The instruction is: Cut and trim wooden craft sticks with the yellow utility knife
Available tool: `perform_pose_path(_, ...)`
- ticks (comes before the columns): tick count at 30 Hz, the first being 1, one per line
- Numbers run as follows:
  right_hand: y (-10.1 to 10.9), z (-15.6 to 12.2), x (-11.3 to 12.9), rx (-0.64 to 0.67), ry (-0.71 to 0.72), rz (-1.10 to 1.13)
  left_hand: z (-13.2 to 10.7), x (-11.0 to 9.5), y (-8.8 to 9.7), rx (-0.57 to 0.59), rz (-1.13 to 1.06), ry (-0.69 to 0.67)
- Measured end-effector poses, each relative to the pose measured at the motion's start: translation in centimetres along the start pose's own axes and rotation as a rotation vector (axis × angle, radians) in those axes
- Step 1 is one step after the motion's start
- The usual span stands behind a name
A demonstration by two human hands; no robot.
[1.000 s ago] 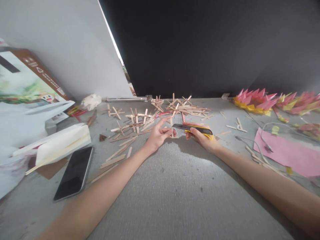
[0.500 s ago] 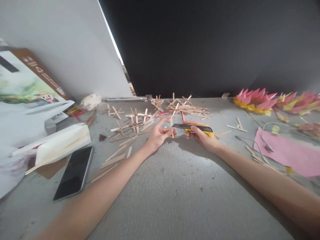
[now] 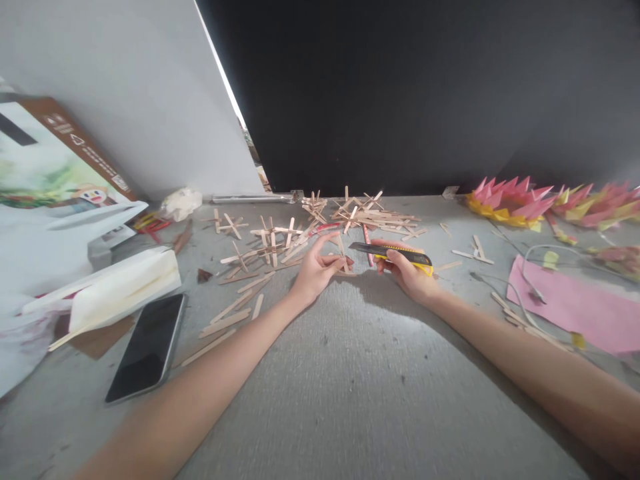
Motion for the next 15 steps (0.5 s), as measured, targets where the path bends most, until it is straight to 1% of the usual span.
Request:
perform_pose_path(4,-0.3,-1.0,1.2,0.005,0.163,-0.385,-0.1,0.2,0.1,-0.029,0.039,-0.013)
perform_pose_path(6,-0.6,-1.5,1.5,0.031,0.223,-0.496,-0.2,0.1,0.1,-0.023,0.056,-0.018)
perform_pose_path(10,-1.0,-1.8,1.2,0.082,0.258,-0.590,-0.4,-0.2,-0.1,-0.016,0.103,-0.034)
perform_pose_path(15,-1.0,-1.7,0.9,0.088,0.264,-0.597,-0.5,-0.2,-0.2,-0.009,0.153,-0.054)
Point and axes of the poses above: each hand's wrist, its own z-axis towards the middle knuckle, its own y-axis out of the back of the hand, x = y × z, the point moved 3 cm from there along z, towards the middle knuckle, and after that the axes turned 7 degrees about -y, right-handed, at the moved point
